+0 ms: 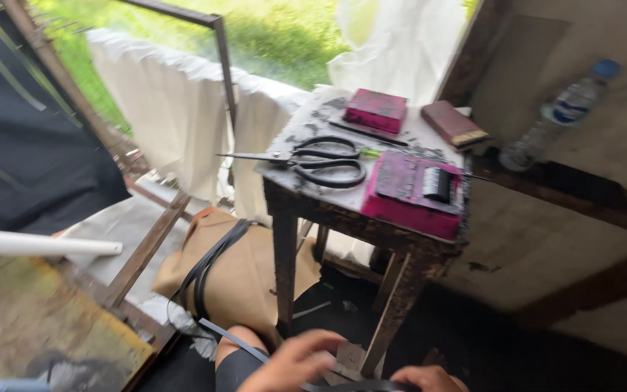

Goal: Retrieving leather straps from a drying line and applying edge dye using a manual applicator tool.

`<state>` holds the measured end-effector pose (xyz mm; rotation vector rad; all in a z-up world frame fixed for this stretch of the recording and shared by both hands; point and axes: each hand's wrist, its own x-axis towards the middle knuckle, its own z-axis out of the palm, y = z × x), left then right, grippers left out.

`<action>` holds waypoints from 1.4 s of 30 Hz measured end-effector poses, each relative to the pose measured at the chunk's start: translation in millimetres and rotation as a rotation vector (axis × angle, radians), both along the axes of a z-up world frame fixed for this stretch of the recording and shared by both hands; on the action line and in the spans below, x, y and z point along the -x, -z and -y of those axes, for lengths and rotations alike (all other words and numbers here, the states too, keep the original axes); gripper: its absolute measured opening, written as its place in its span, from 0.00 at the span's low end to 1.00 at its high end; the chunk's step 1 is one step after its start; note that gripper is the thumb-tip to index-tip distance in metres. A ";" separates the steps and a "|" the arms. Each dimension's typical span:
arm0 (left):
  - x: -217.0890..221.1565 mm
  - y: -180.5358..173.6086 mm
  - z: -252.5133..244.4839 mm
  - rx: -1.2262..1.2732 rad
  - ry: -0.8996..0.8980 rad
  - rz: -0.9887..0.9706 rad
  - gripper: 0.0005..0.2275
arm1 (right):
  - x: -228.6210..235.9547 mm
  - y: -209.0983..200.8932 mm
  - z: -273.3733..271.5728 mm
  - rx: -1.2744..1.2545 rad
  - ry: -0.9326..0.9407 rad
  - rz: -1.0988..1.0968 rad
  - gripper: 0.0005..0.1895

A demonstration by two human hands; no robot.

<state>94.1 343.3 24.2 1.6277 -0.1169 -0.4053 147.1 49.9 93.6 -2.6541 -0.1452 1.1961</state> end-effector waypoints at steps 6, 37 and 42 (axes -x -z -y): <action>-12.3 -90.1 50.5 -0.304 0.288 0.071 0.09 | 1.5 -22.6 11.6 -0.443 -0.095 0.175 0.14; -92.2 -317.5 -192.2 -0.642 -0.100 0.948 0.09 | 2.1 -187.4 22.7 -0.917 -0.281 0.659 0.10; -147.0 -334.3 -181.1 -0.603 -0.196 0.866 0.10 | -21.3 -210.7 25.0 -1.050 -0.037 0.695 0.13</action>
